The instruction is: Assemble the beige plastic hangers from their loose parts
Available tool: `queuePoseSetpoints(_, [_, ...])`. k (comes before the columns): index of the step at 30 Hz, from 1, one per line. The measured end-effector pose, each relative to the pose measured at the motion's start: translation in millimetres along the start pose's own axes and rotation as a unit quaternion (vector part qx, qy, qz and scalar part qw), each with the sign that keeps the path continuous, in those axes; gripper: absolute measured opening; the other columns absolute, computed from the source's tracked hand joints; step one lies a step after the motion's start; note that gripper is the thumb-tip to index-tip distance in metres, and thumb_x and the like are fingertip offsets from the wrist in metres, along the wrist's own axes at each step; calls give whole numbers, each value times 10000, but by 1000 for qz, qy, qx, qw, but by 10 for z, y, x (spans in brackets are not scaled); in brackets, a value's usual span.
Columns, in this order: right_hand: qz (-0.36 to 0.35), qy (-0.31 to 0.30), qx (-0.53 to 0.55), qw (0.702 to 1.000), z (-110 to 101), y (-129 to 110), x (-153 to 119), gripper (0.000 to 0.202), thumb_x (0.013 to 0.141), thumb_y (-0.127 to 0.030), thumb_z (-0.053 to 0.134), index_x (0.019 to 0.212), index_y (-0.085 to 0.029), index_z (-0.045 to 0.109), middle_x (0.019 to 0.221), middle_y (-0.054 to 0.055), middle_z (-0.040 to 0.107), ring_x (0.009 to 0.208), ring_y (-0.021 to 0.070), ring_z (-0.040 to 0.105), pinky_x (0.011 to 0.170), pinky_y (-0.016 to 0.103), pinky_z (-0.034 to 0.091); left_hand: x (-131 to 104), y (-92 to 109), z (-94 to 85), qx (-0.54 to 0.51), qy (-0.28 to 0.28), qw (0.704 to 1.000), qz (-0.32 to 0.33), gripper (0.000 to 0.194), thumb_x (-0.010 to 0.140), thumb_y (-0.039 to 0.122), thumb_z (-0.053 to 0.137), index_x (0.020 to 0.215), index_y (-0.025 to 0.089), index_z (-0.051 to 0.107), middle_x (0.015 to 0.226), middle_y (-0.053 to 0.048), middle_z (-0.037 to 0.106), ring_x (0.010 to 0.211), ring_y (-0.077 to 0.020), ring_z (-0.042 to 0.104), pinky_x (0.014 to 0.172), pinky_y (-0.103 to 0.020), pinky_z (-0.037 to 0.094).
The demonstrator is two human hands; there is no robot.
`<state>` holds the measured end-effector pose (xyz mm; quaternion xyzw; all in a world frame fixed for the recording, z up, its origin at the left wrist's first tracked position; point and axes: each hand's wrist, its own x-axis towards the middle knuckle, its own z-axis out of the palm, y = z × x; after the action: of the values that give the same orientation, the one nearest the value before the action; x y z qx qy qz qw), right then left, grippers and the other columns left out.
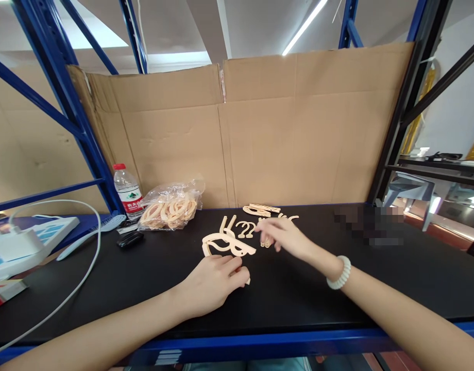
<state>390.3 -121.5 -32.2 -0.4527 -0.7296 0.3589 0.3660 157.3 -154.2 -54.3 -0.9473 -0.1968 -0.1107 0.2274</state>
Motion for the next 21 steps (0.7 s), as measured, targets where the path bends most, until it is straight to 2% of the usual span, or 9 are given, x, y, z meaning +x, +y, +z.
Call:
queuePoseSetpoints(2, [-18, -58, 66, 996, 226, -94, -71, 441, 833, -517, 536, 1067, -152, 617, 893, 78, 636, 757, 177, 586, 476, 220, 475, 5, 16, 15, 27, 31, 999, 17, 141, 860, 82, 449, 923, 190, 515, 822, -16, 577, 675, -163, 552, 581, -269, 416])
queuePoseSetpoints(4, [-17, -94, 82, 992, 362, -119, -109, 433, 789, -476, 623, 1072, -149, 603, 844, 62, 636, 707, 157, 584, 476, 214, 480, 13, 22, 26, 37, 64, 997, 29, 106, 886, 109, 449, 898, 179, 529, 825, -24, 577, 715, -160, 554, 663, -279, 447])
queuePoseSetpoints(6, [16, -97, 99, 990, 391, -97, -114, 399, 764, -444, 658, 1013, -137, 602, 728, 28, 608, 624, 129, 558, 469, 208, 472, 21, 14, 27, 34, 82, 996, 31, 105, 901, 131, 450, 870, 171, 542, 813, -26, 572, 745, -159, 549, 731, -291, 456])
queuePoseSetpoints(10, [69, -20, 183, 980, 269, -12, -79, 330, 728, -430, 701, 855, -144, 597, 658, -20, 506, 595, 94, 495, 510, 210, 488, 18, -35, -25, -1, 85, 996, 15, 176, 854, 63, 452, 939, 165, 568, 935, -52, 591, 896, -195, 537, 888, -369, 428])
queuePoseSetpoints(12, [72, 19, 231, 970, 202, 31, -60, 310, 720, -418, 721, 783, -147, 585, 651, -26, 478, 600, 87, 482, 560, 224, 507, 2, -66, -64, -47, 87, 995, -22, 245, 834, 40, 452, 1005, 171, 570, 1071, -74, 580, 1025, -222, 509, 958, -413, 391])
queuePoseSetpoints(15, [74, 51, 272, 958, 143, 80, -40, 307, 730, -410, 728, 728, -144, 575, 649, -19, 483, 617, 93, 501, 626, 249, 520, -20, -105, -91, -141, 103, 979, -102, 240, 864, 77, 447, 1028, 194, 577, 1213, -98, 520, 1172, -250, 446, 971, -427, 397])
queuePoseSetpoints(18, [55, 63, 284, 955, 125, 82, -33, 311, 737, -417, 728, 736, -139, 589, 660, -5, 504, 618, 104, 506, 649, 278, 527, -8, -133, -55, -273, 157, 932, -179, 263, 874, 141, 491, 1114, 229, 553, 1353, -106, 398, 1273, -270, 378, 993, -446, 417])
queuePoseSetpoints(19, [47, 66, 287, 955, 127, 71, -34, 317, 741, -425, 724, 742, -137, 591, 667, -1, 510, 620, 106, 506, 653, 286, 529, 8, -140, -36, -336, 177, 900, -215, 325, 869, 167, 518, 1185, 241, 508, 1388, -111, 355, 1267, -268, 399, 975, -441, 445])
queuePoseSetpoints(21, [34, 71, 291, 954, 148, 41, -38, 338, 756, -449, 707, 725, -136, 582, 684, 9, 519, 629, 109, 509, 656, 292, 530, 56, -153, -3, -479, 204, 800, -298, 501, 859, 218, 562, 1316, 258, 362, 1411, -136, 322, 1135, -237, 538, 890, -415, 520])
